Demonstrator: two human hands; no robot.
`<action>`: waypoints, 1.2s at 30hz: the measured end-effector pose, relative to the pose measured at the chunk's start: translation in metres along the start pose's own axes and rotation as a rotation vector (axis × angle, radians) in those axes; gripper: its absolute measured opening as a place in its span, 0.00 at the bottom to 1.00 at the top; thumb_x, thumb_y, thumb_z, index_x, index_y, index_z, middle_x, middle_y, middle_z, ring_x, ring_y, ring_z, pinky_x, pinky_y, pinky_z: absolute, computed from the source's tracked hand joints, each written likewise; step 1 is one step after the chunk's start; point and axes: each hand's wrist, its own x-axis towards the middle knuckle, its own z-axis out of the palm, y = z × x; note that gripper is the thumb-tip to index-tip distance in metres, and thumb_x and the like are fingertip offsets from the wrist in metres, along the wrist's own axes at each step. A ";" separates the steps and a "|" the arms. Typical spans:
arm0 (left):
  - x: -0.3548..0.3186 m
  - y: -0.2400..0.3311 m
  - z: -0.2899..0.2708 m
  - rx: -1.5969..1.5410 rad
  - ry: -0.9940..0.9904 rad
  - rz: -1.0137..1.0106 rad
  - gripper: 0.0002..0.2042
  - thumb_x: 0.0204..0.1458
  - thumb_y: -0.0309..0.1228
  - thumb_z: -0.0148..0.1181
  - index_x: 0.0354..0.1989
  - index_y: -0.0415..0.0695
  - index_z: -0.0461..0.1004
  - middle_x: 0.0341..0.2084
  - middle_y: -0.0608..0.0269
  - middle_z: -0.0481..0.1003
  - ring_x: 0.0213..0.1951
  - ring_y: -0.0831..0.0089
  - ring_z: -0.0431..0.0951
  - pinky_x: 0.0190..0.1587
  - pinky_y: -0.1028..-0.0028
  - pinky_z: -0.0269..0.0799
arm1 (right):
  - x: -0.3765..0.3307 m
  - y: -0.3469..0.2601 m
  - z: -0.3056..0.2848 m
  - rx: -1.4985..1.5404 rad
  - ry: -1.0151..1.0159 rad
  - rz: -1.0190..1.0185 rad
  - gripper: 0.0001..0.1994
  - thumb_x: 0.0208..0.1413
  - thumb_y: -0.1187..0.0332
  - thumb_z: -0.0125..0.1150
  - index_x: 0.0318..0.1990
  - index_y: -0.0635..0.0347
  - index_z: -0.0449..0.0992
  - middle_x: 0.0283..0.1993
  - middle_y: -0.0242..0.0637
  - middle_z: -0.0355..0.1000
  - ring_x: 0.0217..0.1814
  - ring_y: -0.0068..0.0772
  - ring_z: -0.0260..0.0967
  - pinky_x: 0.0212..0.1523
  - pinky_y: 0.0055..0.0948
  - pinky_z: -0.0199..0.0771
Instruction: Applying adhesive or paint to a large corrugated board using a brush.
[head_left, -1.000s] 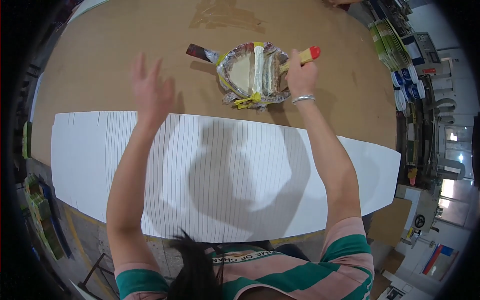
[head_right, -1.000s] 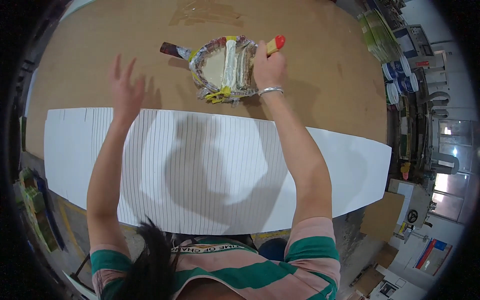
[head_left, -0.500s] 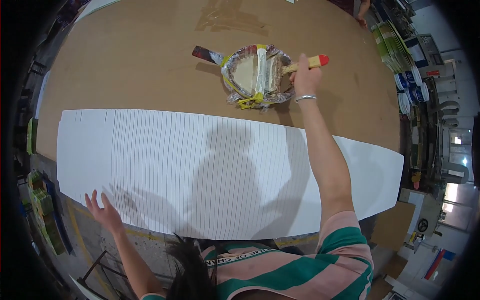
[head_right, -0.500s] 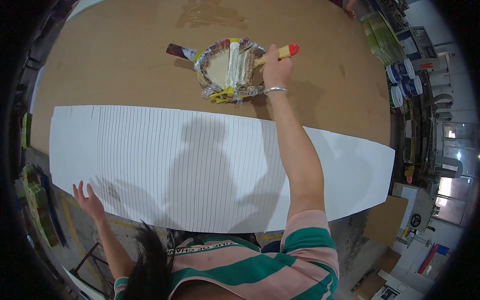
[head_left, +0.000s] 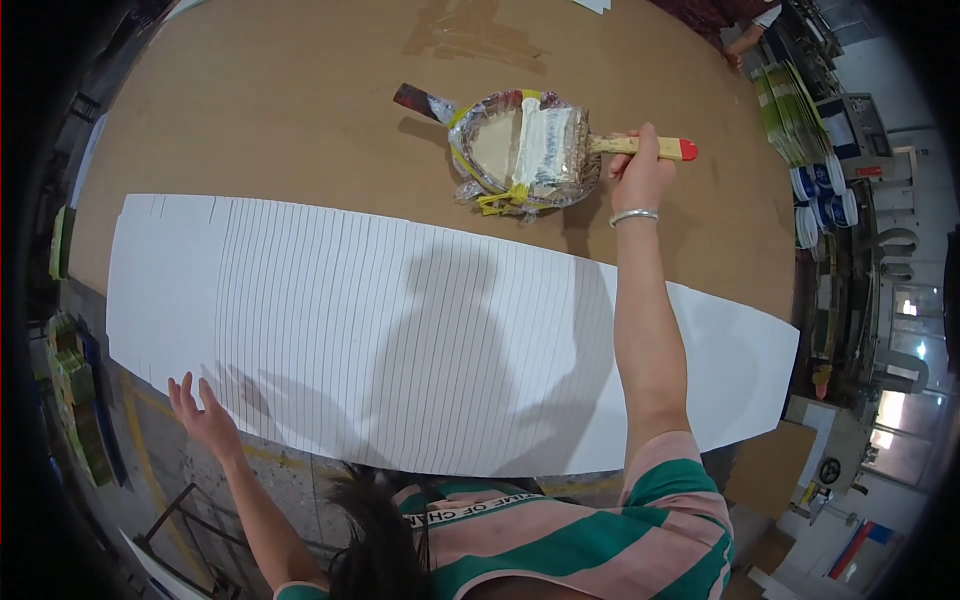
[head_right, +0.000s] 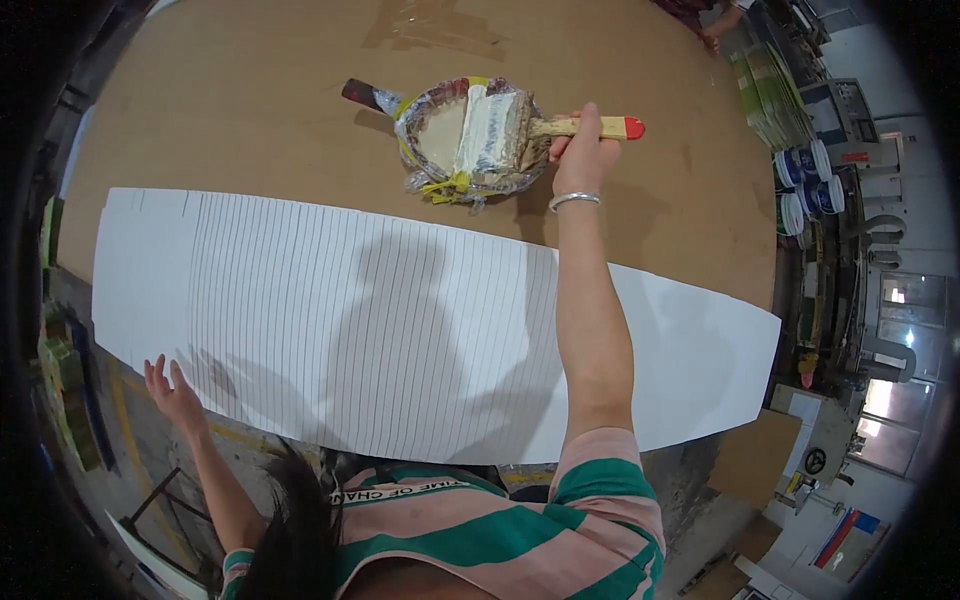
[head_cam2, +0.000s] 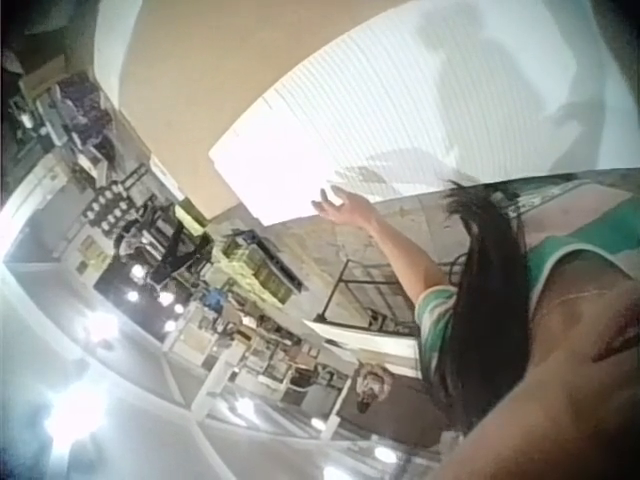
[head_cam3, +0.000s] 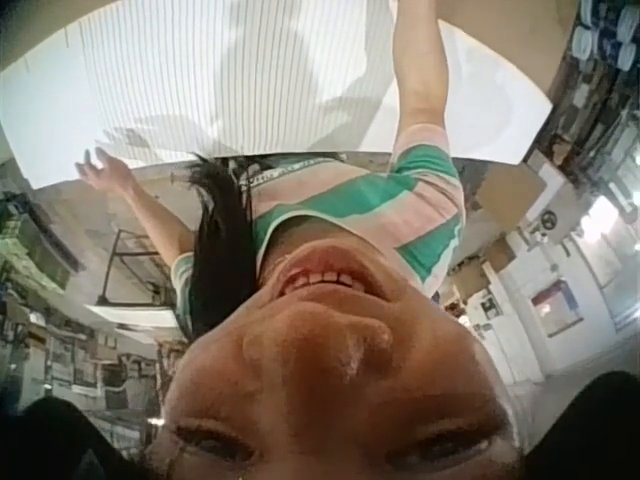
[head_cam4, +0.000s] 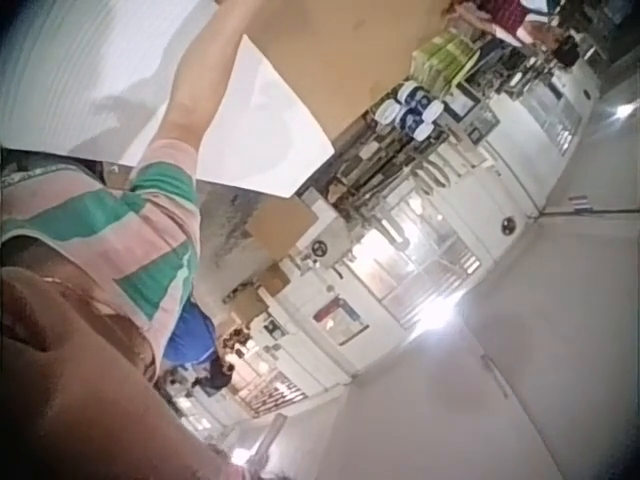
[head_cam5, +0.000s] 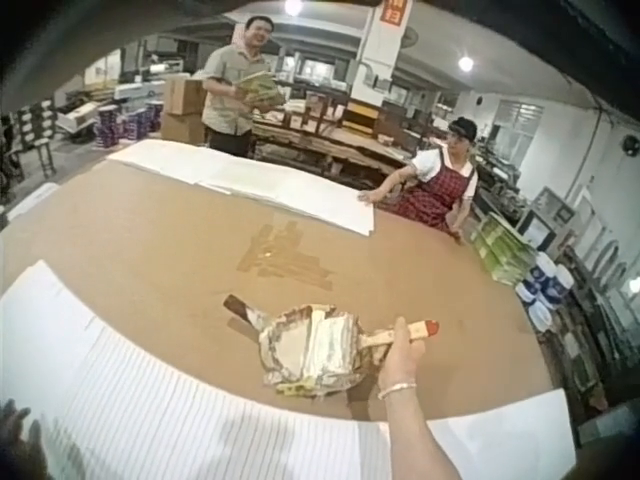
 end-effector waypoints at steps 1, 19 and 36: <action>-0.002 0.000 -0.001 -0.006 0.001 -0.006 0.15 0.58 0.33 0.51 0.52 0.41 0.71 0.63 0.54 0.55 0.64 0.60 0.57 0.61 0.63 0.59 | -0.001 -0.002 -0.001 0.021 0.003 0.016 0.12 0.59 0.62 0.52 0.30 0.63 0.67 0.25 0.45 0.73 0.11 0.22 0.59 0.10 0.22 0.55; -0.038 -0.028 -0.011 -0.230 0.038 -0.268 0.16 0.57 0.31 0.51 0.50 0.35 0.71 0.63 0.53 0.55 0.62 0.61 0.60 0.60 0.67 0.60 | 0.029 0.019 -0.019 0.144 0.069 0.040 0.13 0.58 0.61 0.53 0.30 0.62 0.68 0.22 0.40 0.70 0.11 0.21 0.58 0.10 0.21 0.55; -0.088 -0.177 0.016 -0.154 0.177 -0.345 0.15 0.53 0.25 0.51 0.47 0.30 0.69 0.61 0.45 0.56 0.59 0.56 0.62 0.55 0.65 0.62 | -0.014 0.022 -0.034 0.650 0.270 0.136 0.14 0.60 0.58 0.48 0.32 0.61 0.68 0.21 0.33 0.63 0.14 0.23 0.55 0.15 0.24 0.54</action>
